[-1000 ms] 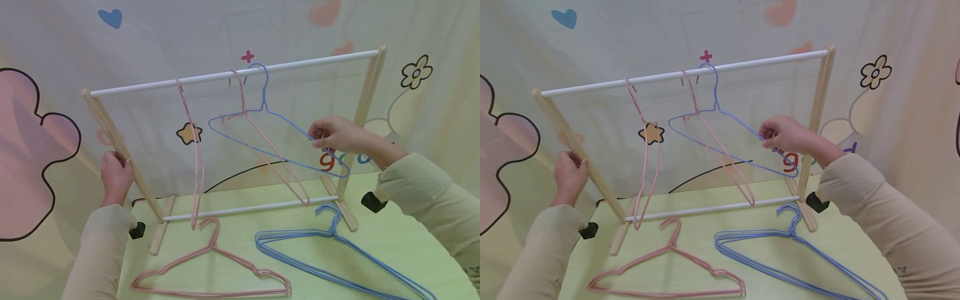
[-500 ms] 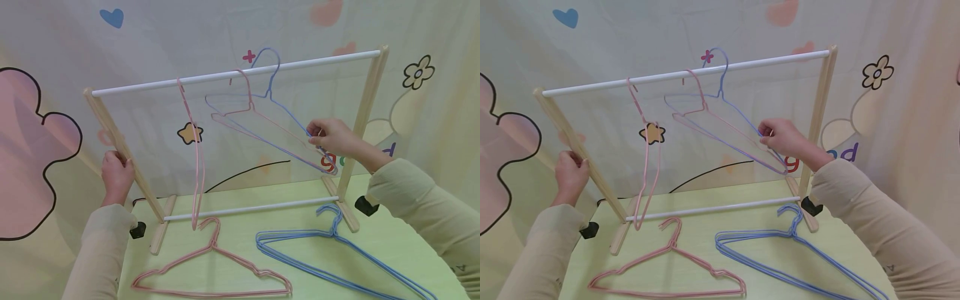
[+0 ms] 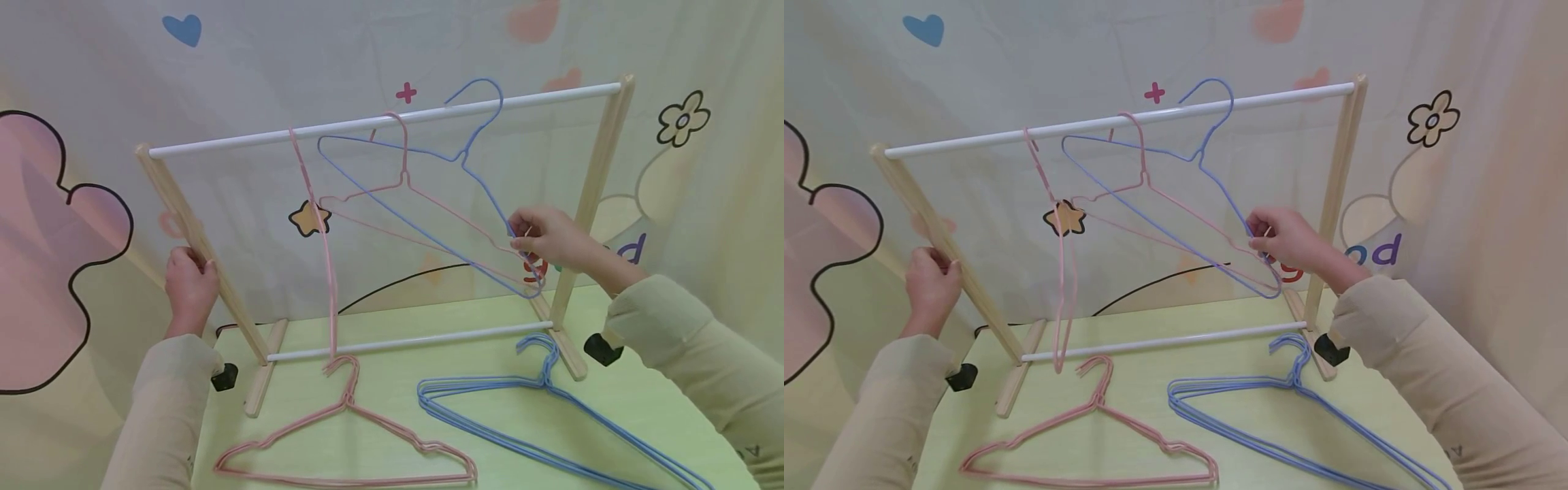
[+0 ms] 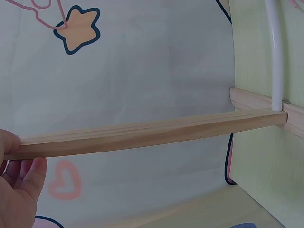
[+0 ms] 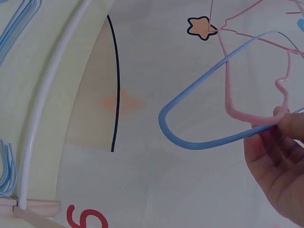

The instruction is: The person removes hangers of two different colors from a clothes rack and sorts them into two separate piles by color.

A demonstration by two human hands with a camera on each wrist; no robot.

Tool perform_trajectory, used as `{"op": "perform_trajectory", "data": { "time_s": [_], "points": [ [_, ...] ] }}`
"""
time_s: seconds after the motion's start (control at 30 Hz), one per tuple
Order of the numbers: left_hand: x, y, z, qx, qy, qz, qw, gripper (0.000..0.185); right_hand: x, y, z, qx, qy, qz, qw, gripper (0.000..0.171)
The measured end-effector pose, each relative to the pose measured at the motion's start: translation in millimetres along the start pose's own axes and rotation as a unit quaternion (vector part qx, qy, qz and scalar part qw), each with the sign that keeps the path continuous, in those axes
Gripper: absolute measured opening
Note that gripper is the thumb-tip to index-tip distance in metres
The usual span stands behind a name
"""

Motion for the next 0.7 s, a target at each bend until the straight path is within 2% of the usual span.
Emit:
{"op": "perform_trajectory", "data": {
  "time_s": [0.33, 0.7],
  "points": [
    [1.7, -4.0, 0.2, 0.0, -0.001, -0.005, 1.0, 0.027, -6.0, 32.1, 30.4, 0.058, -0.027, 0.029, 0.998, 0.008],
    [2.2, -3.8, 1.9, 0.0, -0.005, -0.01, 0.9999, 0.027, -5.0, 57.0, 68.6, 0.108, -0.044, 0.027, 0.993, 0.007]
  ]
}}
Point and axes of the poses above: each hand's wrist, its own x-axis towards the middle knuckle, its own z-axis out of the palm, y = z × x, the point moved 10 cm from there along x, towards the middle knuckle, and after that the axes turned 3 degrees about -x, right-handed, at the moved point
